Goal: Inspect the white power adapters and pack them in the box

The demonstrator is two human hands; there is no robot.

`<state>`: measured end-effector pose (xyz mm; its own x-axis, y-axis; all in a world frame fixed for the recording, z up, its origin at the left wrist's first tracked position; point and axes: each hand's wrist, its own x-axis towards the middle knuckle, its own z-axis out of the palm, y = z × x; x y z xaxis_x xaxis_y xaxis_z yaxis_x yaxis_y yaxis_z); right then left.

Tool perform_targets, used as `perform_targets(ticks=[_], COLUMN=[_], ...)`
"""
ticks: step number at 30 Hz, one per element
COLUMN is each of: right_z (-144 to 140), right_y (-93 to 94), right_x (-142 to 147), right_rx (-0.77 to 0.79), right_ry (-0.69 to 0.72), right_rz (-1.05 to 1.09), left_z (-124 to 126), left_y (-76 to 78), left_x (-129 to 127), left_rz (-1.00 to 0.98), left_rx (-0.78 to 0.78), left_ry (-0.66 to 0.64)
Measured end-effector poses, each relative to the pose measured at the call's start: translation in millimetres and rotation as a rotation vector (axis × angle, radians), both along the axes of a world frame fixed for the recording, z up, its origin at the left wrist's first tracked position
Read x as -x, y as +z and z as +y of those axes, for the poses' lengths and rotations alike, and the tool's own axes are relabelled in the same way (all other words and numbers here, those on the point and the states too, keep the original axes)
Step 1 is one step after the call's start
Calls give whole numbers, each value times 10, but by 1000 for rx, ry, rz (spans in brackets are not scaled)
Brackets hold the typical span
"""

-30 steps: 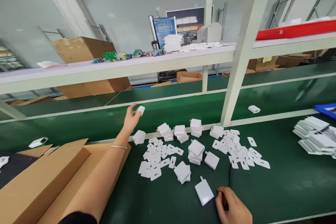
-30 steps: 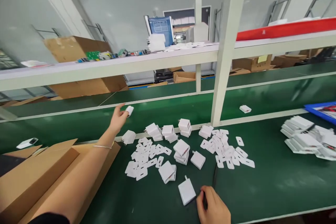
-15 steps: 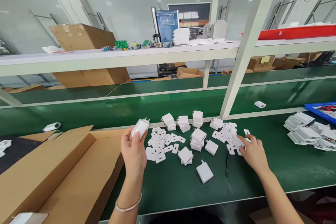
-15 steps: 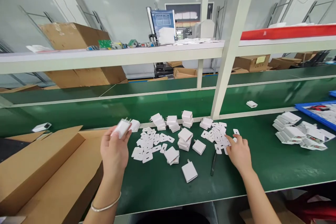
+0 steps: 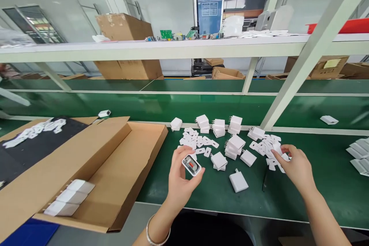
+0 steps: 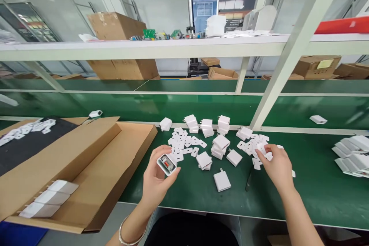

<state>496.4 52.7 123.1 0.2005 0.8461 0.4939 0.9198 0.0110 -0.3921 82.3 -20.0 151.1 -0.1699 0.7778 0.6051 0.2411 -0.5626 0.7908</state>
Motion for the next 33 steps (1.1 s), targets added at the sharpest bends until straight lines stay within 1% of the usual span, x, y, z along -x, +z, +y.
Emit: perform_targets(ticks=[1,2,4,7,10,12,14,15,17,19,20,22,24,25,26,27,30,31,33], right_z=[-60,-129,-280,-514,-730,-854,-955,-995,-1054,-1088,-1098,-1109,-1113,-1115,-1118,-1122,-1141,-1145,-1138], right_y=[91,186,380,647,834,888,872,839,742,633,586,518,482,469,455,436,327,269,125], right_x=[185,379,772,1305,1743,1989,2198,2286,2417,2481,2489,2472,2438,2427,2422,2424,2453,2459,2451], right_rx=[-30,-65,-129,-172,-194,-193,-176,-173,-189,-208,-208,-191,-188,-198,-215,-238,-268,-239,-114], right_ry=[8,46,188,448,649,744,790,783,724,651,623,594,573,562,551,539,527,540,579], right_rz=[45,76,105,97,129,183,231,244,243,239,246,267,262,242,214,183,125,136,226], left_z=[-23,-42,-70,-94,-108,-123,-155,-180,-248,-330,-370,-437,-476,-483,-483,-475,-418,-393,-349], left_y=[21,39,59,51,-5,-69,-151,-197,-286,-364,-396,-444,-476,-490,-502,-516,-566,-586,-618], left_x=[-6,-12,-21,-33,-51,-85,-148,-187,-265,-315,-324,-316,-308,-317,-337,-369,-488,-519,-550], left_rz=[34,65,109,114,58,22,5,-1,-18,-35,-41,-69,-134,-179,-224,-265,-374,-408,-474], left_rx=[-32,-62,-105,-138,-147,-116,-60,-28,39,100,125,167,211,243,279,321,443,469,490], left_ry=[-10,-17,-23,-11,-14,-28,-40,-45,-52,-75,-105,-215,-337,-370,-369,-334,-150,-106,-58])
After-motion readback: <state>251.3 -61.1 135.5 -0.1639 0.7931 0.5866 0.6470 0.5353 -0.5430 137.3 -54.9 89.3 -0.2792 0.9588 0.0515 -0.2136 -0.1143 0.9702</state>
